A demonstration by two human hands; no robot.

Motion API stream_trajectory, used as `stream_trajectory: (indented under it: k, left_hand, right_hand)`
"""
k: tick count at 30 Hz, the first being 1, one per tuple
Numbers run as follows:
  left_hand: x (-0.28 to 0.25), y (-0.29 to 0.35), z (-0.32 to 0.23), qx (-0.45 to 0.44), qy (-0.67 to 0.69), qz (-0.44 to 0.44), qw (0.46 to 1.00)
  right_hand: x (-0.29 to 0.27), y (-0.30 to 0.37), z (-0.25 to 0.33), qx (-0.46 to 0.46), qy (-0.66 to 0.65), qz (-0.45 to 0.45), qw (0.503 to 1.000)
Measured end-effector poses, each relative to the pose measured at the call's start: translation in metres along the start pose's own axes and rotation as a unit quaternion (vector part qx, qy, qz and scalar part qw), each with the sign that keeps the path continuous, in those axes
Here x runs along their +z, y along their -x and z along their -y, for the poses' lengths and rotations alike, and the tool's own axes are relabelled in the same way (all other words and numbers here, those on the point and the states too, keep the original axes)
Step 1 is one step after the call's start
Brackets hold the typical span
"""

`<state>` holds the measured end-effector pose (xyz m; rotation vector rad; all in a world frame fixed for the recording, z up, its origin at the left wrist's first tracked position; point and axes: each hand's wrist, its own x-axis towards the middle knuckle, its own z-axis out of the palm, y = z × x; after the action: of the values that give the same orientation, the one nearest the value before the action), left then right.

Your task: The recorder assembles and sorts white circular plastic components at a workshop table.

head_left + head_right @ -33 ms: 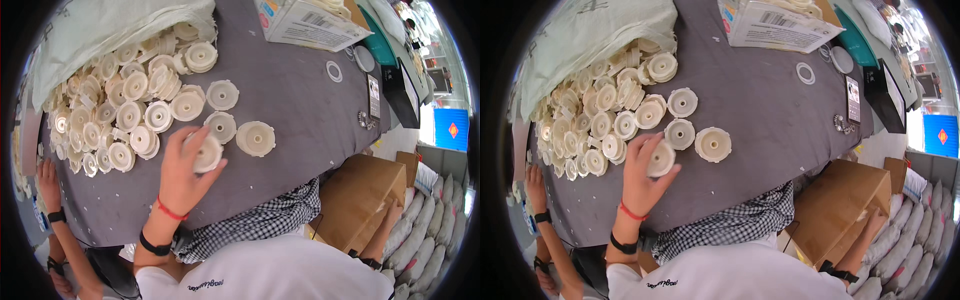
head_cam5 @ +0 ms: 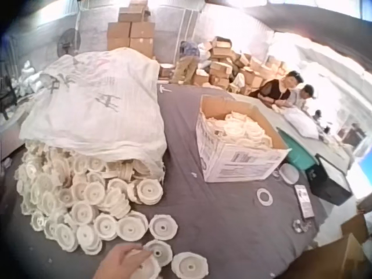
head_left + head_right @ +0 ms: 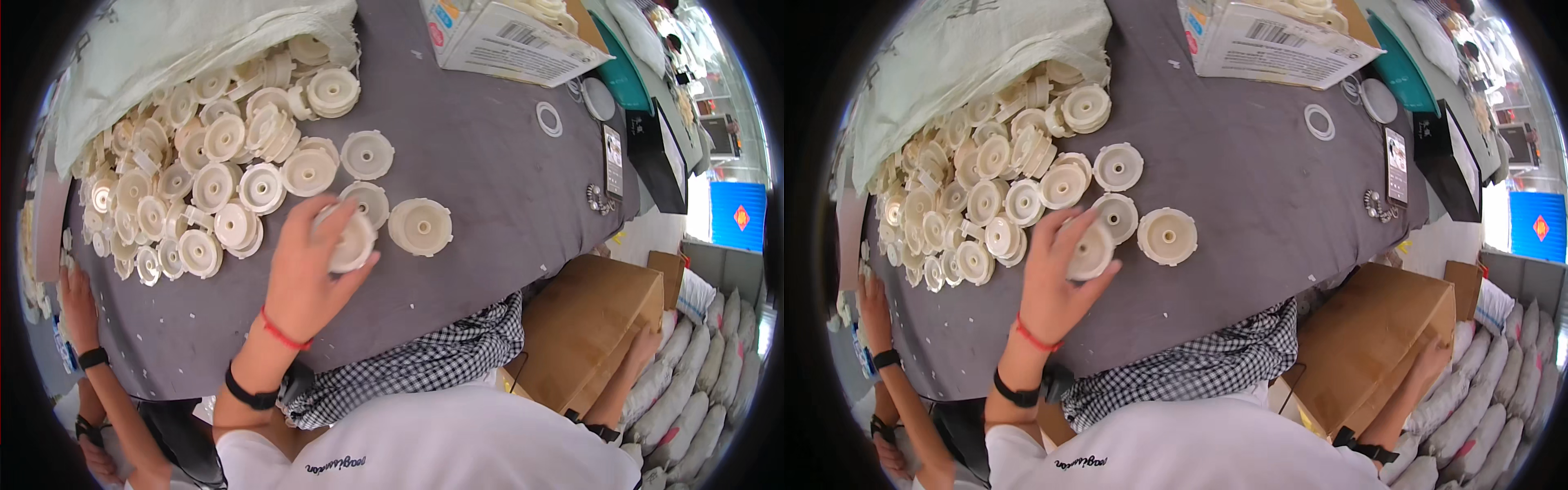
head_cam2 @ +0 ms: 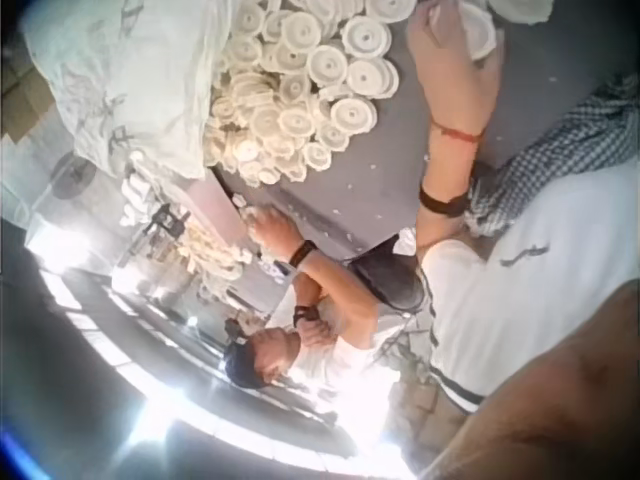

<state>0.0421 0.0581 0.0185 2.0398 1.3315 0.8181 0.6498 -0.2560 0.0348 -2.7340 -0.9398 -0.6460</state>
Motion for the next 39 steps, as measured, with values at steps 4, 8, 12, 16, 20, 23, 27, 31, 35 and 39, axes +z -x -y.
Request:
stream_trajectory:
  k: [4,8,12,16,20,23,27,31,35,39]
  left_hand:
    - [0.021,-0.018,0.014,0.110,-0.057,0.052,0.991]
    - [0.022,0.000,0.012,0.097,-0.051,0.108,0.988]
    - [-0.001,0.014,0.005,0.086,-0.025,0.005,0.996]
    - [-0.027,-0.012,0.009,0.044,-0.082,-0.142,0.985]
    - [-0.006,-0.037,0.030,0.041,-0.068,-0.003,0.997]
    - [-0.001,-0.030,0.025,0.063,-0.035,-0.013,0.997]
    - [-0.022,-0.019,0.023,-0.008,0.085,-0.172,0.981]
    - [-0.030,-0.034,0.015,-0.030,0.074,-0.235,0.969]
    - [-0.004,-0.056,0.017,0.062,0.004,-0.120,0.991]
    - [0.013,-0.062,0.022,0.041,-0.087,-0.013,0.995]
  right_hand:
    - [0.003,0.027,0.282,-0.165,-0.301,-0.002,0.939]
    - [-0.021,0.086,0.444,-0.563,-0.403,0.271,0.669]
    - [-0.014,0.114,0.494,-0.660,-0.322,0.255,0.629]
    - [-0.009,0.104,0.514,-0.617,-0.362,0.227,0.661]
    - [-0.028,0.091,0.526,-0.526,-0.463,0.167,0.694]
    - [-0.030,0.087,0.530,-0.480,-0.515,0.149,0.694]
    - [-0.039,0.089,0.532,-0.300,-0.622,0.238,0.683]
    - [-0.039,0.119,0.526,-0.478,-0.577,0.155,0.643]
    - [-0.029,0.136,0.513,-0.587,-0.337,0.221,0.702]
    - [-0.026,0.128,0.491,-0.577,-0.351,0.279,0.682]
